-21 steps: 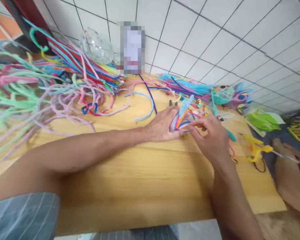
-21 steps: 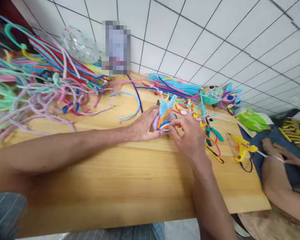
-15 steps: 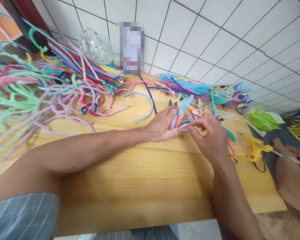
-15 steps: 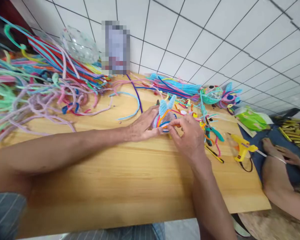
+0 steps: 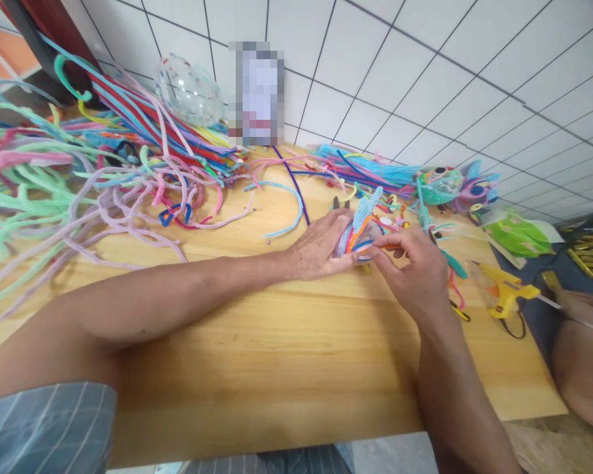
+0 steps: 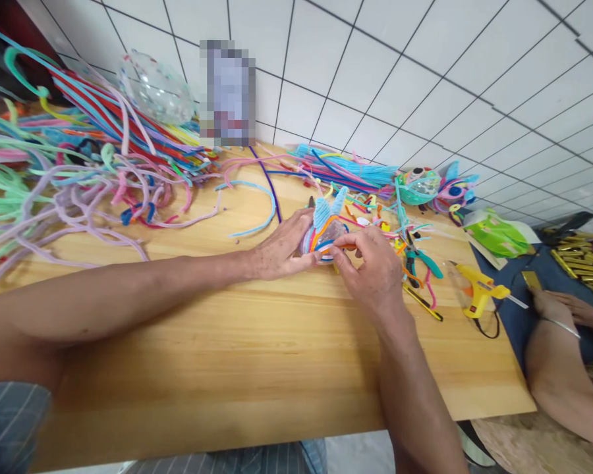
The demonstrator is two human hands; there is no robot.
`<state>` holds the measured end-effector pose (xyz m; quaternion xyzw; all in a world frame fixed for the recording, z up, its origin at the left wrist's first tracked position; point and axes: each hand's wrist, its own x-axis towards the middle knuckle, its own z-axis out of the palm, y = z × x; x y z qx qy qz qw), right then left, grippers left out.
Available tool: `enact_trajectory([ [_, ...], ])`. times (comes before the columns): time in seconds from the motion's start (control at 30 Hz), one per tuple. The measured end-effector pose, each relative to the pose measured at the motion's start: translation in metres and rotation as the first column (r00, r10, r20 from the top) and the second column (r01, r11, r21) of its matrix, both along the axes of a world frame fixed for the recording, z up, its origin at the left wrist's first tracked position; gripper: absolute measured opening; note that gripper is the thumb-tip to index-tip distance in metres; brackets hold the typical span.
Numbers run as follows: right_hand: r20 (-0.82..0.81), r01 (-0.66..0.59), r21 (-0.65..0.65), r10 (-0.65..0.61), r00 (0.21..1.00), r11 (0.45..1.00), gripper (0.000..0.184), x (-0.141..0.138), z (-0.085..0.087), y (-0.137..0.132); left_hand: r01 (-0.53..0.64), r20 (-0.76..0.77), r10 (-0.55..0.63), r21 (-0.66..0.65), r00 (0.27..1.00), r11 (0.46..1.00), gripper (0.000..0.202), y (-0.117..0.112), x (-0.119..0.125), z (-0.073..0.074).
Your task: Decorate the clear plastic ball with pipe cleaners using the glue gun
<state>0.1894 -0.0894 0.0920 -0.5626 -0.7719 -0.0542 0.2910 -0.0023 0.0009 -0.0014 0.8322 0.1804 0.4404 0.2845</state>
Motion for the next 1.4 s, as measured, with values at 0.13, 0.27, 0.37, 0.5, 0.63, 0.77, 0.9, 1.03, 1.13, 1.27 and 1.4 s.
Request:
enact_trajectory([
  [0.13, -0.041, -0.01, -0.016, 0.009, 0.999, 1.0, 0.006, 0.003, 0.0, -0.002, -0.003, -0.017, 0.003, 0.0, 1.0, 1.0, 0.066, 0.0, -0.001, 0.0],
  [0.27, -0.079, 0.014, -0.023, -0.016, 0.997, 1.0, 0.006, 0.007, -0.001, -0.003, -0.01, -0.019, 0.01, 0.001, 1.0, 1.0, 0.065, 0.001, -0.001, 0.0],
  [0.37, -0.091, 0.024, -0.024, -0.026, 0.995, 0.999, 0.006, 0.006, -0.002, -0.003, -0.012, -0.023, 0.012, 0.001, 1.0, 1.0, 0.065, 0.001, -0.001, 0.001],
  [0.5, -0.105, 0.029, -0.024, -0.031, 0.994, 0.999, 0.008, 0.004, -0.002, -0.003, -0.003, -0.023, 0.003, -0.002, 1.0, 1.0, 0.064, 0.001, -0.001, 0.001],
  [0.63, -0.107, 0.048, -0.023, -0.051, 0.993, 0.999, 0.009, 0.003, -0.003, -0.004, -0.002, -0.022, 0.002, -0.007, 1.0, 1.0, 0.06, 0.001, -0.002, 0.001],
  [0.77, -0.125, 0.062, -0.036, -0.066, 0.99, 0.997, 0.011, 0.002, -0.004, -0.004, -0.001, -0.03, 0.001, -0.013, 1.0, 1.0, 0.059, 0.001, -0.001, 0.001],
  [0.9, -0.159, 0.086, -0.055, -0.094, 0.983, 0.995, 0.011, 0.0, -0.004, -0.004, -0.012, -0.035, 0.012, -0.023, 0.999, 1.0, 0.064, 0.001, -0.001, 0.002],
  [1.03, -0.173, 0.113, -0.058, -0.122, 0.977, 0.992, 0.012, 0.0, -0.006, -0.005, -0.016, -0.04, 0.015, -0.03, 0.999, 0.999, 0.062, 0.0, -0.001, 0.002],
  [1.13, -0.187, 0.119, -0.066, -0.129, 0.974, 0.991, 0.012, 0.0, -0.008, -0.004, -0.014, -0.042, 0.012, -0.043, 0.999, 0.999, 0.061, 0.0, -0.001, 0.003],
  [1.27, -0.215, 0.105, -0.066, -0.117, 0.97, 0.992, 0.01, 0.002, -0.01, -0.003, -0.011, -0.041, 0.008, -0.063, 0.999, 0.998, 0.063, 0.0, -0.001, 0.004],
  [1.4, -0.238, 0.102, -0.06, -0.114, 0.965, 0.993, 0.01, 0.002, -0.012, -0.003, -0.024, -0.052, 0.021, -0.049, 0.998, 0.998, 0.064, 0.0, 0.0, 0.004],
])
